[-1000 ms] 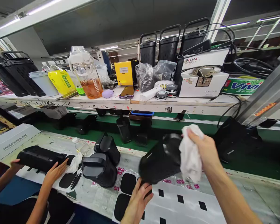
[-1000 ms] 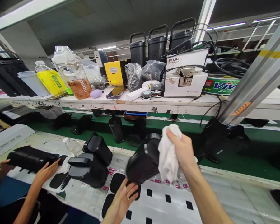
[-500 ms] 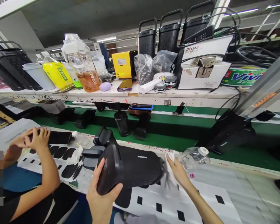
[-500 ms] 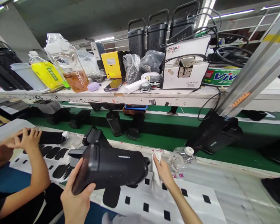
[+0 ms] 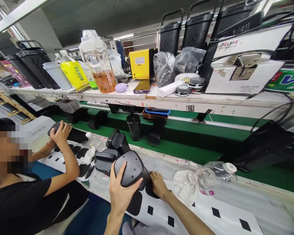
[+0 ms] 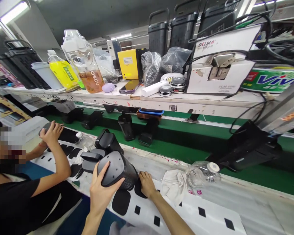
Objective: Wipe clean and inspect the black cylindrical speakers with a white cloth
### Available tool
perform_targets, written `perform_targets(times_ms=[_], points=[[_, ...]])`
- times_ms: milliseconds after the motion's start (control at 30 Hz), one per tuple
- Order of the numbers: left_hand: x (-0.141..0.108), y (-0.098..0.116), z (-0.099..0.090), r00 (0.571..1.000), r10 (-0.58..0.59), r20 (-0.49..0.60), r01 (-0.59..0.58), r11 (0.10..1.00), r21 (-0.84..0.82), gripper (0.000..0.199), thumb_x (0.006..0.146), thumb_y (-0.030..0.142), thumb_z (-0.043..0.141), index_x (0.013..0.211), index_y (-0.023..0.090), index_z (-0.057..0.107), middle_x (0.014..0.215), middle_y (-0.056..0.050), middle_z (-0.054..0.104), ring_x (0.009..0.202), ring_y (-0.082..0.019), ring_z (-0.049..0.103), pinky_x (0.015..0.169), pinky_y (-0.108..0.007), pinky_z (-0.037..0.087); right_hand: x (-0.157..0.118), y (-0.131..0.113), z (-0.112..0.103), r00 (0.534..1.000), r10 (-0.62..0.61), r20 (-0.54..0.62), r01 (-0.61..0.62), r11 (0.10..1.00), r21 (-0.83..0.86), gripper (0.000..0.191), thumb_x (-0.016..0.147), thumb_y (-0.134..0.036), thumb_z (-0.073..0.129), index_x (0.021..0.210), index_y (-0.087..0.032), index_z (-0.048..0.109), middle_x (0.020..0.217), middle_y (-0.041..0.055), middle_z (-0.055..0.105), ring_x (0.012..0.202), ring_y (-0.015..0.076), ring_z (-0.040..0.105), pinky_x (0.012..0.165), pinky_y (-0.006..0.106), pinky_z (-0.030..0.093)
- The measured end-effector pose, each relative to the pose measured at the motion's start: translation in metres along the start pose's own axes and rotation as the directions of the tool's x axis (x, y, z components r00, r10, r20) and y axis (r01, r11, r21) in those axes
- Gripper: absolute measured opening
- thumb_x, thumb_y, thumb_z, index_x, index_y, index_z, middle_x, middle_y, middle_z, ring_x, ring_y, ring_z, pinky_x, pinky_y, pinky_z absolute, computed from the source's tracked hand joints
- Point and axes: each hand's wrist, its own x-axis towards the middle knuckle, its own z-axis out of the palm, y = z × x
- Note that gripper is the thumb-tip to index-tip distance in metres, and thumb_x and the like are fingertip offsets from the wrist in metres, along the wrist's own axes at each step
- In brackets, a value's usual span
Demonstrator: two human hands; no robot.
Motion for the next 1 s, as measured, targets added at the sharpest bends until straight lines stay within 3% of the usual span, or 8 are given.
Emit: perform_targets(times_ms=[300,500,700,867,1000], points=[[0.017,0.000,0.008,0.999,-0.042,0.029,0.041,0.999,0.029,0.066,0.068,0.043,0.078,0.128,0.024,0.059,0.148,-0.013,0.036,0.126,-0.034,0.052,0.102,-0.046,0.048,0.015,0.007,0.008,0.995,-0.097,0.031,0.099,0.991,-0.090,0.030,0.083,-0.021,0.062,0.112,-0.015,0.057,0.117,0.0073,0.054,0.110,0.0255,0.047,0.094,0.043,0.038],[0.017,0.004,0.008,0.996,-0.069,0.049,0.069,0.998,0.003,0.065,0.070,0.040,0.078,0.129,0.024,0.057,0.149,-0.013,0.033,0.129,-0.033,0.050,0.105,-0.045,0.046,0.006,0.014,0.009,0.992,-0.107,-0.062,0.105,0.994,-0.036,0.041,0.081,-0.004,0.048,0.120,-0.015,0.057,0.116,0.0112,0.055,0.108,0.0277,0.047,0.093,0.042,0.036],[0.018,0.004,0.008,0.996,-0.073,0.051,0.073,0.997,-0.006,0.065,0.069,0.040,0.078,0.128,0.023,0.057,0.148,-0.014,0.035,0.127,-0.033,0.052,0.105,-0.047,0.045,-0.003,0.020,0.002,0.977,-0.142,-0.156,0.159,0.982,0.106,0.028,0.085,-0.007,0.042,0.101,-0.017,0.062,0.110,0.0124,0.057,0.103,0.0282,0.048,0.091,0.042,0.039],[0.017,0.006,0.006,0.994,-0.095,0.057,0.096,0.995,-0.012,0.065,0.069,0.040,0.079,0.128,0.024,0.057,0.149,-0.014,0.034,0.128,-0.032,0.051,0.106,-0.045,0.044,-0.038,0.030,-0.006,0.963,-0.119,-0.240,0.189,0.937,0.292,0.027,0.095,-0.022,0.036,0.090,-0.022,0.063,0.105,0.0098,0.060,0.098,0.0247,0.054,0.089,0.040,0.044],[0.017,0.003,0.006,0.995,-0.086,0.048,0.086,0.996,0.002,0.067,0.068,0.041,0.079,0.128,0.023,0.058,0.148,-0.014,0.035,0.128,-0.033,0.050,0.107,-0.045,0.044,-0.084,0.047,-0.007,0.940,0.073,-0.334,0.097,0.880,0.465,0.026,0.093,-0.036,0.043,0.083,-0.024,0.064,0.106,0.0102,0.060,0.104,0.0257,0.057,0.092,0.041,0.046]])
